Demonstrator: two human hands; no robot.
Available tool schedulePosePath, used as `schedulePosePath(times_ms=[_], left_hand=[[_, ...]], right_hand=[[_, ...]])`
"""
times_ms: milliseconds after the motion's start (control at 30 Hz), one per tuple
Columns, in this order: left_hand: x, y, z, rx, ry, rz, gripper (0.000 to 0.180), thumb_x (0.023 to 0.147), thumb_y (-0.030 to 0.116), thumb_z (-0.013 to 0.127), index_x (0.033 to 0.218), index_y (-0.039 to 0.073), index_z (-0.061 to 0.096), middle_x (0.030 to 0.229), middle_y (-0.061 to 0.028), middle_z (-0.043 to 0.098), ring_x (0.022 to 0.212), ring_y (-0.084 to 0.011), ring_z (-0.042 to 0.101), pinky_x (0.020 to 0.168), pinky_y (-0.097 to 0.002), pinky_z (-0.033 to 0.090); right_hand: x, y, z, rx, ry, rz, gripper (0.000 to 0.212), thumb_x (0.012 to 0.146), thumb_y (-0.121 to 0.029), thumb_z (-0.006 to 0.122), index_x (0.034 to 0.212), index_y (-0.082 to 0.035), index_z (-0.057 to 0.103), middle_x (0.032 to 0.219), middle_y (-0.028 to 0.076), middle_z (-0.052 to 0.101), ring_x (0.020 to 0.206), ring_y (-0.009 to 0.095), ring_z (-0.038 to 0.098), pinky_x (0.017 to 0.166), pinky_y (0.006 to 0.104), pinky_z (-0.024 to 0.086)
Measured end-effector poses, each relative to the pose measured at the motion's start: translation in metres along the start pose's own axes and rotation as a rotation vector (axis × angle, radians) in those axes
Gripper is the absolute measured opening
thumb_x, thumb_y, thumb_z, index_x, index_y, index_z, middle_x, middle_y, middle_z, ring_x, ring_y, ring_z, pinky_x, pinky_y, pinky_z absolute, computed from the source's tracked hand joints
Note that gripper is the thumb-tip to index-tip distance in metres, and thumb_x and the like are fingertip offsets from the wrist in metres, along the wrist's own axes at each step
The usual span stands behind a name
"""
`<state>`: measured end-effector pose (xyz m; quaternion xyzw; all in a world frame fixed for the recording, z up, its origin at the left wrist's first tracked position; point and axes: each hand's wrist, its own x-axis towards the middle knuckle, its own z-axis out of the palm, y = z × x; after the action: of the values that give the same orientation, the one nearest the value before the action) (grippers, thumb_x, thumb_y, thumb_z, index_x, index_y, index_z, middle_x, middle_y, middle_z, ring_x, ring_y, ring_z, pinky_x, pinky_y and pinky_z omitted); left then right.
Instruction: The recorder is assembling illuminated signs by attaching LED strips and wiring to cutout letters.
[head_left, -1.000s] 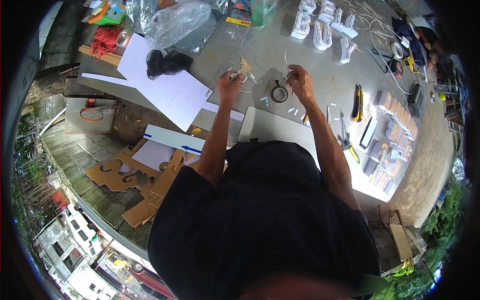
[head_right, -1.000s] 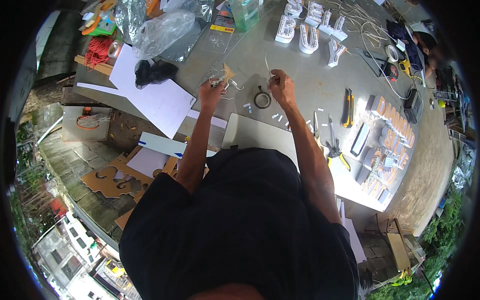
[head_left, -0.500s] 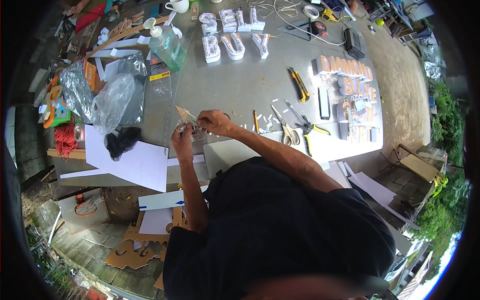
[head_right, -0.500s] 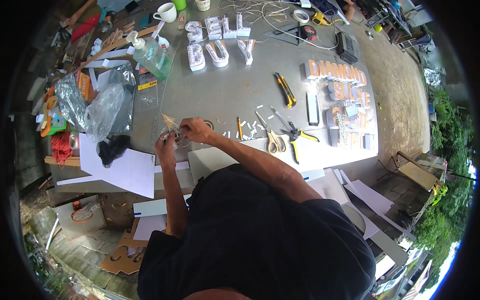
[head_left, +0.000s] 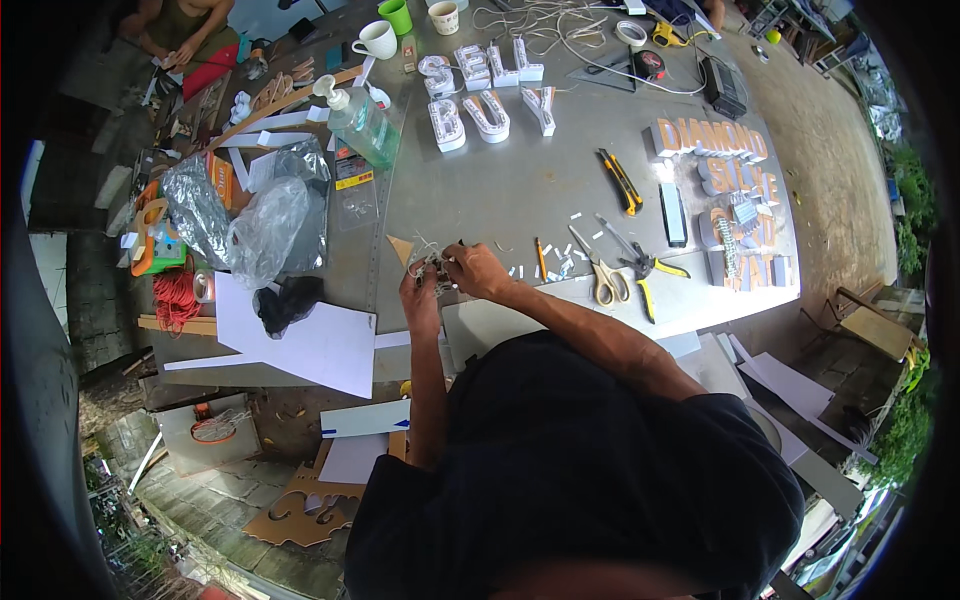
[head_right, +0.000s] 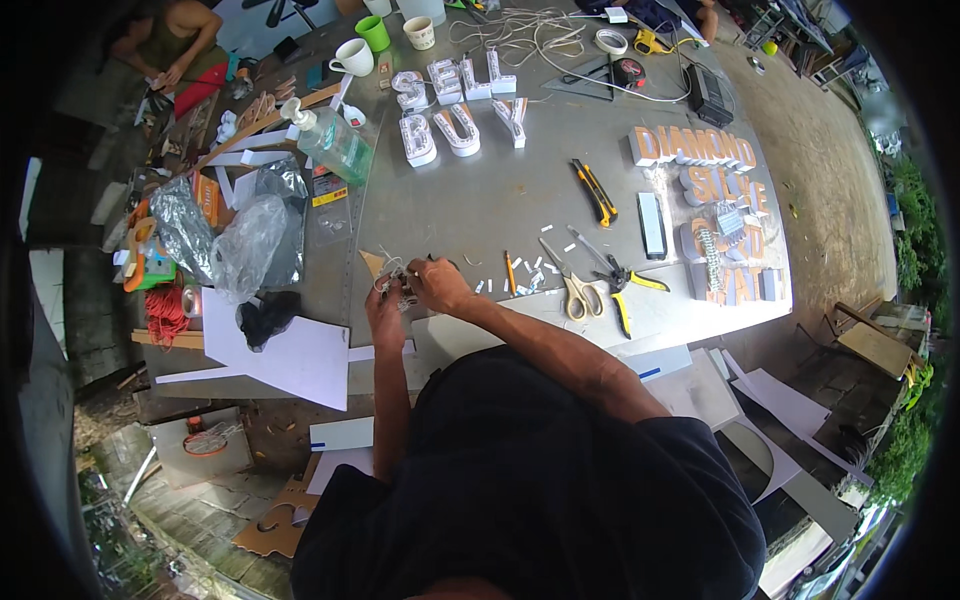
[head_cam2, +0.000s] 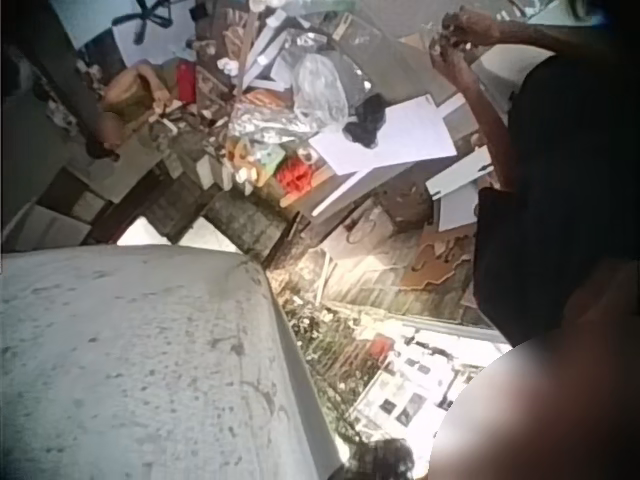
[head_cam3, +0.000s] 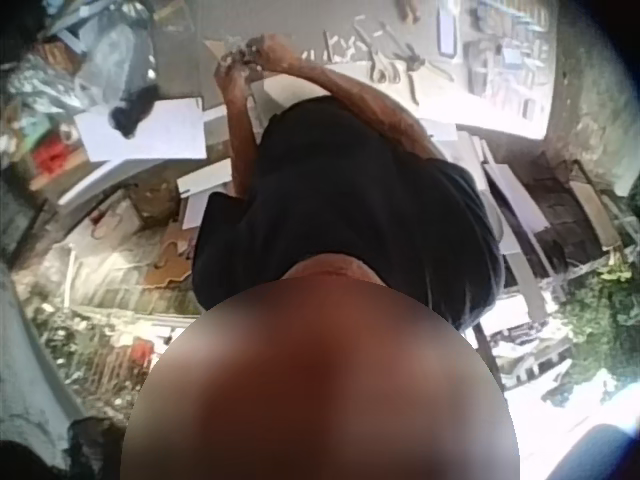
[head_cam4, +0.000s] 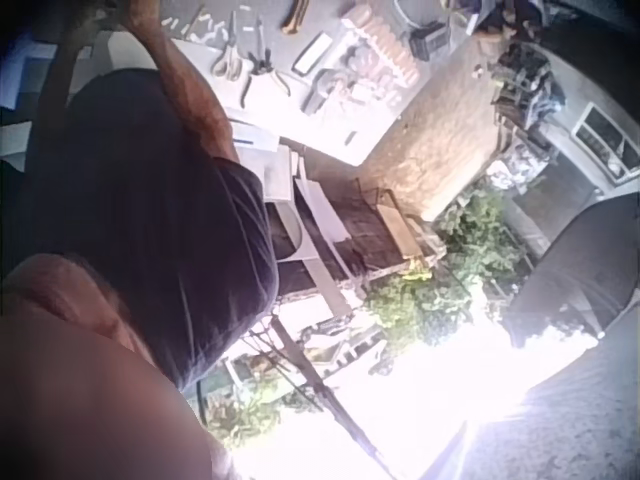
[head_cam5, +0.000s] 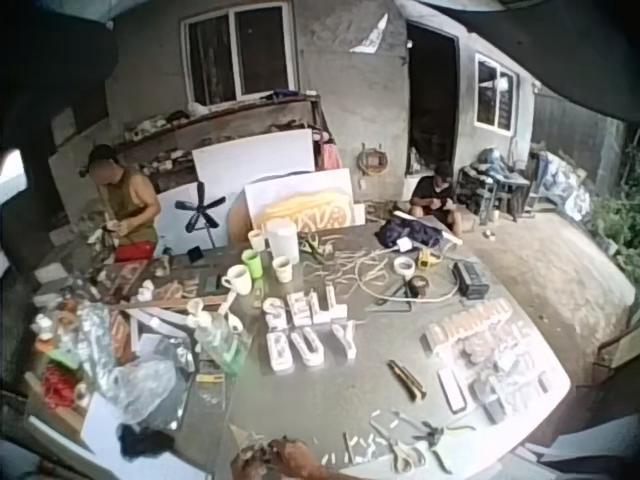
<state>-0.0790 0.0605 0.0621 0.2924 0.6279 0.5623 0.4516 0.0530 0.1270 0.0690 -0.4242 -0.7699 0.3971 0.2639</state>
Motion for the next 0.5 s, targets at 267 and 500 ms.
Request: schedulePosePath(times_ms=[267,500], left_hand=[[-0.004,-0.006,-0.002,-0.376,-0.065,-0.094,0.023,0.102,0.02,0.062,0.118,0.003,0.066,0.105,-0.005,0.068,0.096,-0.0134,0.063,0.084,-0.0306,0.051],[-0.004,0.004,-0.004,-0.393,0.1,-0.212,0.022,0.097,0.017,0.069,0.114,0.004,0.066,0.095,-0.006,0.071,0.077,-0.0162,0.069,0.063,-0.0307,0.057]], right_hand=[[-0.007,-0.016,0.004,-0.254,-0.093,-0.141,0.02,0.094,-0.015,0.058,0.103,0.002,0.054,0.083,0.023,0.068,0.075,0.043,0.068,0.067,0.0532,0.054],[-0.002,-0.011,-0.001,-0.051,-0.086,-0.235,0.025,0.091,-0.012,0.061,0.112,0.001,0.063,0.094,0.022,0.071,0.084,0.04,0.069,0.078,0.0472,0.054]])
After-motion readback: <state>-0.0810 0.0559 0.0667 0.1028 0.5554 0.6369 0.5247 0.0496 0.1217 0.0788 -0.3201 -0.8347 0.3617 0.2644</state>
